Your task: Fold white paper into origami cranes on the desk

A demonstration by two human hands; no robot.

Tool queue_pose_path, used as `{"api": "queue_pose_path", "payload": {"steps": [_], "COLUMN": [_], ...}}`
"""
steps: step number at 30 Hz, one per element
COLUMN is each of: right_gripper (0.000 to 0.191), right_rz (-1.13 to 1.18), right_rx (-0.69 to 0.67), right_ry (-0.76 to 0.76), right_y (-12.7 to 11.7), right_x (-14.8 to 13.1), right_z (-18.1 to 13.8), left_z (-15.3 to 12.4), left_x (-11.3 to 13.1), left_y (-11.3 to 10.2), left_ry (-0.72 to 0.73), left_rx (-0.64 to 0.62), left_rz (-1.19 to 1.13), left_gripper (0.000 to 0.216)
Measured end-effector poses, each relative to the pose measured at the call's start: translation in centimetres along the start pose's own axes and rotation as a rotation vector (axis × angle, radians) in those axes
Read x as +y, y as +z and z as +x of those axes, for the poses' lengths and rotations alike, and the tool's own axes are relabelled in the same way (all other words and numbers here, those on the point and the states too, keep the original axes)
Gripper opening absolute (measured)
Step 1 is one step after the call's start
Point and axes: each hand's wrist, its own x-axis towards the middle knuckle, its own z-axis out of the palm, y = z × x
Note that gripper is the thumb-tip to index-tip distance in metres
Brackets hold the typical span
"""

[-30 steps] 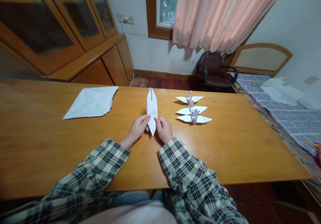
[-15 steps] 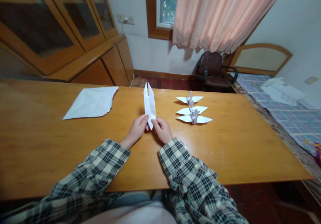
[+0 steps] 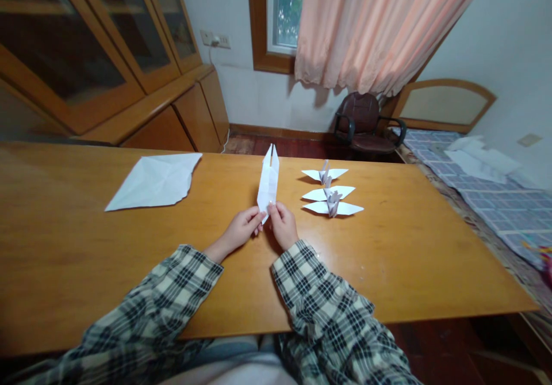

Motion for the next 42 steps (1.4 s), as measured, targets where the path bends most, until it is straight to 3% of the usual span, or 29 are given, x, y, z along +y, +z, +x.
{"api": "queue_pose_path", "payload": {"steps": [6, 9, 12, 18, 23, 33, 42], "right_gripper": [0.051, 0.047, 0.045, 0.044, 0.041, 0.028, 0.044], "right_rz": [0.102, 0.074, 0.005, -0.173, -0.116, 0.293, 0.571], "right_rx": [0.104, 0.113, 0.062, -0.090, -0.153, 0.063, 0.132], "right_ry": [0.021, -0.033, -0.078, -0.151, -0.137, 0.007, 0.244], "right_y": [-0.3, -0.3, -0.1, 0.1, 0.2, -0.3, -0.4], "right_x": [-0.4, -0.2, -0.1, -0.5, -0.2, -0.4, -0.9], "right_z": [0.4, 0.4, 0.1, -0.6, -0.5, 0.6, 0.8], "left_z": [-0.4, -0.4, -0.2, 0.3, 0.6, 0.1, -0.4], "left_x": [0.4, 0.3, 0.3, 0.8, 0.5, 0.5, 0.1], "left_y": [0.1, 0.2, 0.1, -0.6, -0.8, -0.3, 0.1], "left_ry": [-0.028, -0.048, -0.060, 0.021, 0.015, 0.013, 0.023], "left_rx": [-0.122, -0.118, -0.041, 0.254, 0.344, 0.099, -0.133], "left_rz": [0.022, -0.017, -0.094, -0.149, -0.125, -0.070, 0.110], "left_gripper": [0.043, 0.044, 0.043, 0.042, 0.043, 0.036, 0.034]}}
